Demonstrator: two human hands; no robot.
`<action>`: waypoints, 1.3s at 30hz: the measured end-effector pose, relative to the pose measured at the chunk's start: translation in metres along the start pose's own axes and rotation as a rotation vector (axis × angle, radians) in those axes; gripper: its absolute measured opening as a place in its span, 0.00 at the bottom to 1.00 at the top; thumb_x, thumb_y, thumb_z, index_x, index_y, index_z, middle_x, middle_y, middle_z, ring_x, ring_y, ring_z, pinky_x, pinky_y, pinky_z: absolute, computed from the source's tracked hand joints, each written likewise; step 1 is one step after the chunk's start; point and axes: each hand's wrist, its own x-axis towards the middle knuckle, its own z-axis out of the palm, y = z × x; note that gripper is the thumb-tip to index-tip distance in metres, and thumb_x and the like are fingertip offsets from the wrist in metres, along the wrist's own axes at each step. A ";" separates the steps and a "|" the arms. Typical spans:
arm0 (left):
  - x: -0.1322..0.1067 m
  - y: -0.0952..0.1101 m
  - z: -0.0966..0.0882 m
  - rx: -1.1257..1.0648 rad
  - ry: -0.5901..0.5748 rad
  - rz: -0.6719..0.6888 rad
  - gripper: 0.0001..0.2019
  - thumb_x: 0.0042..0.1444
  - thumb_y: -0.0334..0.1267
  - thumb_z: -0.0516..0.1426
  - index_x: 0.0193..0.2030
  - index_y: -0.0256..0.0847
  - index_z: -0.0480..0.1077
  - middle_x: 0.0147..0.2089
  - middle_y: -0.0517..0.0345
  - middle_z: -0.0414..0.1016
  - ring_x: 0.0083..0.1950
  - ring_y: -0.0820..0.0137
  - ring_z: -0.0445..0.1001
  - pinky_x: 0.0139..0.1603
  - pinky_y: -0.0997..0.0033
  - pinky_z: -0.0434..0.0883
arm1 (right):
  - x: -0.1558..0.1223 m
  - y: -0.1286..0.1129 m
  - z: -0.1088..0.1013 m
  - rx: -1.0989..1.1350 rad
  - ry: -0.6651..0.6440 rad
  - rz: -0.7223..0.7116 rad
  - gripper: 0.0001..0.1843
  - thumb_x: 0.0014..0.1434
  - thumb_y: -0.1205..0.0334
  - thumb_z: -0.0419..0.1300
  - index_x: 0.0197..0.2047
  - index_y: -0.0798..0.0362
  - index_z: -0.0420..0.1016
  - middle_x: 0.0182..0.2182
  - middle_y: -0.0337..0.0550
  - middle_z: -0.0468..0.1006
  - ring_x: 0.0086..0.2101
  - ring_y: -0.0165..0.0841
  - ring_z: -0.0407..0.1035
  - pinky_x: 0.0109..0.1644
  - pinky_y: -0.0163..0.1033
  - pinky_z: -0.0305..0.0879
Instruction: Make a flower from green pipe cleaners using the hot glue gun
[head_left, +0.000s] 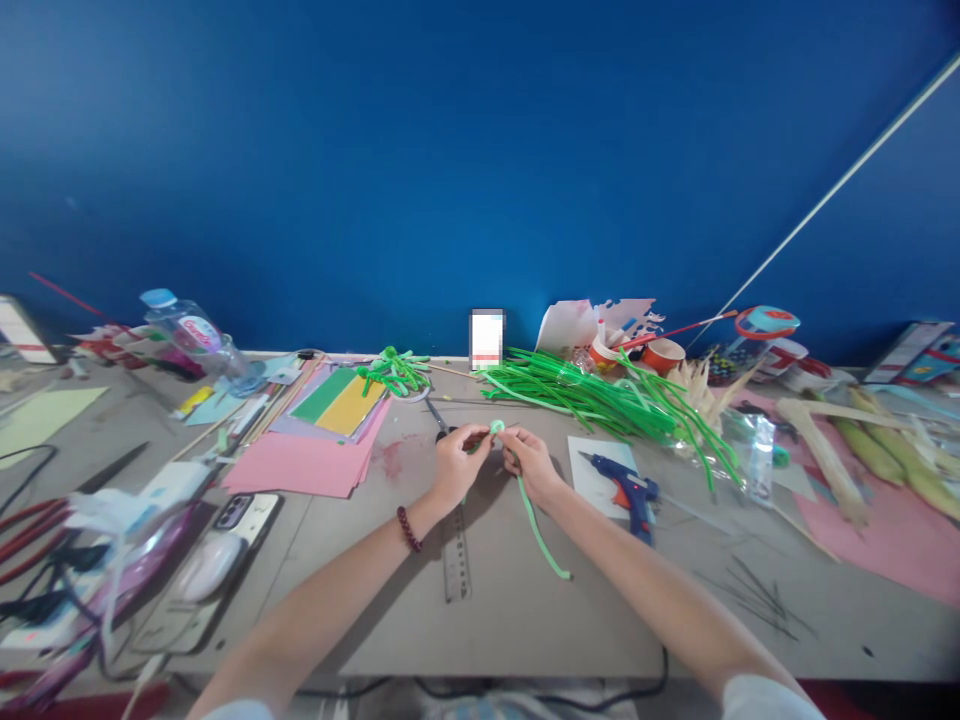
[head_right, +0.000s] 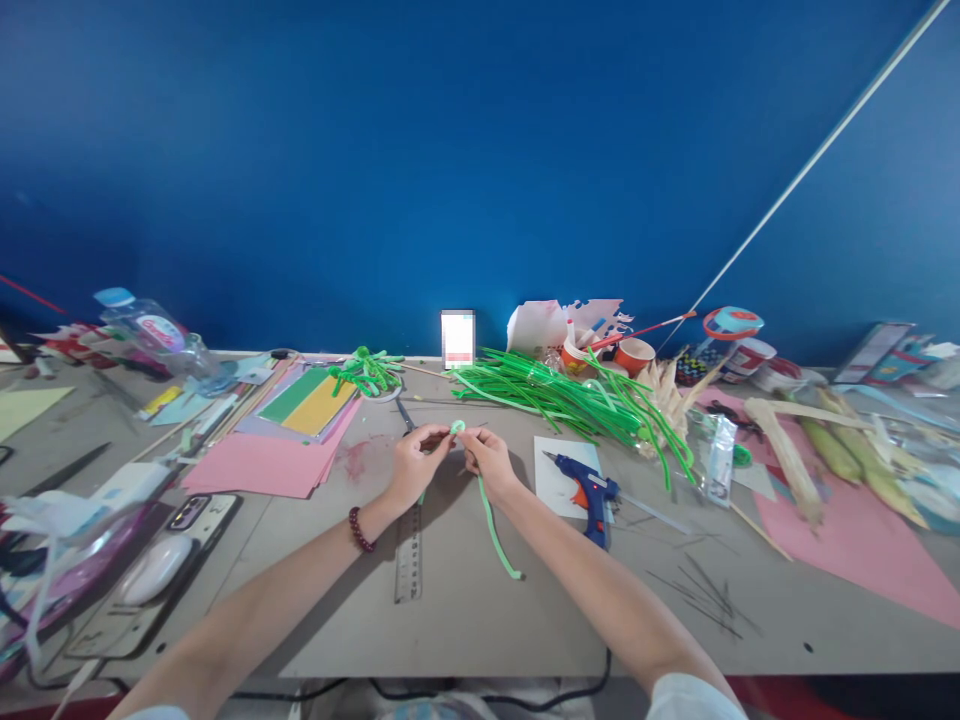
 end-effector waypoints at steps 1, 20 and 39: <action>0.000 0.001 0.000 -0.026 0.007 -0.019 0.08 0.50 0.41 0.61 0.33 0.40 0.74 0.33 0.54 0.78 0.33 0.69 0.76 0.38 0.72 0.71 | 0.000 0.000 0.000 -0.001 0.004 -0.001 0.17 0.39 0.53 0.69 0.24 0.54 0.68 0.10 0.27 0.58 0.14 0.19 0.47 0.16 0.28 0.40; 0.007 0.001 0.005 -0.413 -0.002 -0.361 0.13 0.41 0.41 0.66 0.31 0.35 0.73 0.28 0.55 0.78 0.27 0.69 0.75 0.33 0.68 0.73 | 0.001 0.005 -0.002 -0.089 0.047 -0.085 0.19 0.39 0.51 0.69 0.29 0.55 0.73 0.13 0.30 0.64 0.15 0.20 0.51 0.17 0.29 0.43; 0.012 0.002 0.002 -0.698 -0.167 -0.633 0.16 0.38 0.41 0.68 0.31 0.31 0.75 0.24 0.55 0.77 0.22 0.75 0.73 0.28 0.77 0.72 | 0.003 0.007 -0.006 -0.122 0.100 -0.104 0.21 0.39 0.47 0.69 0.29 0.55 0.72 0.14 0.31 0.63 0.15 0.21 0.53 0.16 0.28 0.46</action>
